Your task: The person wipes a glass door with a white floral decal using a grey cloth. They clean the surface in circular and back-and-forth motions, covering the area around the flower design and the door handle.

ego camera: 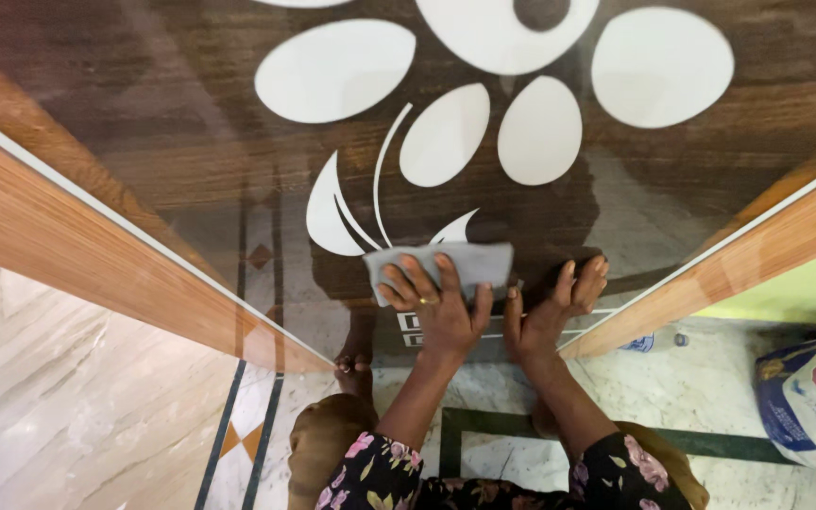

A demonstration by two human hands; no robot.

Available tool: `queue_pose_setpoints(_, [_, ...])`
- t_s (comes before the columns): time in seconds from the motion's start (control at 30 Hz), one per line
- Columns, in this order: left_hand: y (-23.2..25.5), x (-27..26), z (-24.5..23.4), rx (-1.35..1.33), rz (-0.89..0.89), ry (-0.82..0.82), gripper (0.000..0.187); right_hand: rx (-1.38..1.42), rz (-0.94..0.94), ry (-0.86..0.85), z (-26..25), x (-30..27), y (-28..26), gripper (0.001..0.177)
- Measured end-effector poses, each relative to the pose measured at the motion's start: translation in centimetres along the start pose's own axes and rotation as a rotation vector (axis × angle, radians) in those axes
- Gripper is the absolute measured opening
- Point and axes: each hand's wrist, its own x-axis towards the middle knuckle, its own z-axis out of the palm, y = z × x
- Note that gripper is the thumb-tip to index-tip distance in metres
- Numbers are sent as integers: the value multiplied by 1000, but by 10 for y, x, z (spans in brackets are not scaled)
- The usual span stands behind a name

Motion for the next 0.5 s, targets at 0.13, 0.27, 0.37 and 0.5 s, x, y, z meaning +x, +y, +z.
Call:
queue_pose_setpoints(0.13, [-10, -24, 6, -12, -10, -41, 99, -2, -4, -2, -2, 0, -1, 84])
queue_pose_setpoints(0.27, [-9, -16, -8, -239, -186, -7, 94, 5, 16, 11, 3, 0, -3, 81])
queue_pose_setpoints(0.37, [-5, 3, -4, -241, -169, 47, 92, -6, 15, 4, 4, -3, 0, 81])
queue_pose_setpoints(0.5, [13, -12, 8, -109, 27, -48, 91, -17, 8, 24, 5, -1, 1, 82])
